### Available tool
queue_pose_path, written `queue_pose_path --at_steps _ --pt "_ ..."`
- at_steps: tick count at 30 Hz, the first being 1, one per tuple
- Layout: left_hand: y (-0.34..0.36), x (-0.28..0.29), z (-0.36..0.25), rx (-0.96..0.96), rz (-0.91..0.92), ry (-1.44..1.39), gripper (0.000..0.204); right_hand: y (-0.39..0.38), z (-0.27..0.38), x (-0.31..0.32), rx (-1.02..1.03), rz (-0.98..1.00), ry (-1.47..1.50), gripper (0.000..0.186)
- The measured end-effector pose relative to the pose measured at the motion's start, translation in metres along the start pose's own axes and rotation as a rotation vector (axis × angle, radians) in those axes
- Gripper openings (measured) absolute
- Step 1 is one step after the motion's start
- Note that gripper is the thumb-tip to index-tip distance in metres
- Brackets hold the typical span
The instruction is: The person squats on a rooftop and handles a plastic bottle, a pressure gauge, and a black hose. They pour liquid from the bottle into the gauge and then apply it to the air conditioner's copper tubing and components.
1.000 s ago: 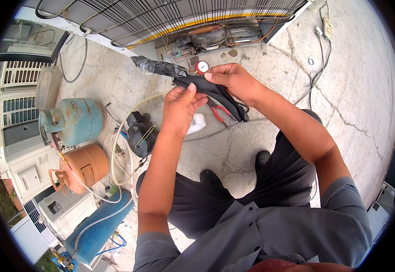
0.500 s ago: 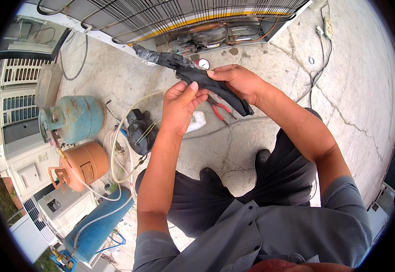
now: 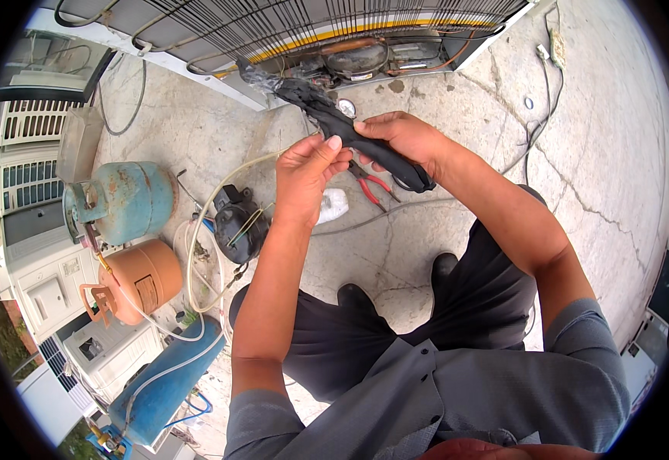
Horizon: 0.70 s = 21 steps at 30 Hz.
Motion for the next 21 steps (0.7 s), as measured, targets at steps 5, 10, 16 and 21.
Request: queue_pose_path --at_steps 5,10,16,21 --pt "0.002 -0.002 0.001 -0.007 -0.064 0.034 0.009 0.007 -0.009 0.005 0.062 0.028 0.034 0.032" --pt "0.0 -0.002 0.003 0.018 -0.11 0.13 0.013 0.003 -0.004 0.003 0.084 0.038 -0.152 0.029" --pt "0.002 0.005 0.037 0.149 -0.057 0.587 0.019 0.005 -0.028 0.013 0.285 0.231 -0.528 0.035" --pt "-0.012 -0.01 0.049 0.113 0.012 0.982 0.022 -0.008 -0.033 0.012 0.202 0.242 -0.757 0.032"
Point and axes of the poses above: each hand's wrist, its own y-axis towards the middle knuckle, its own x-axis out of the back of the hand, z = x × y, the point moved 1 cm from there along y, towards the middle knuckle, and after that the axes turned 10 degrees about x, right-handed, at the moved point
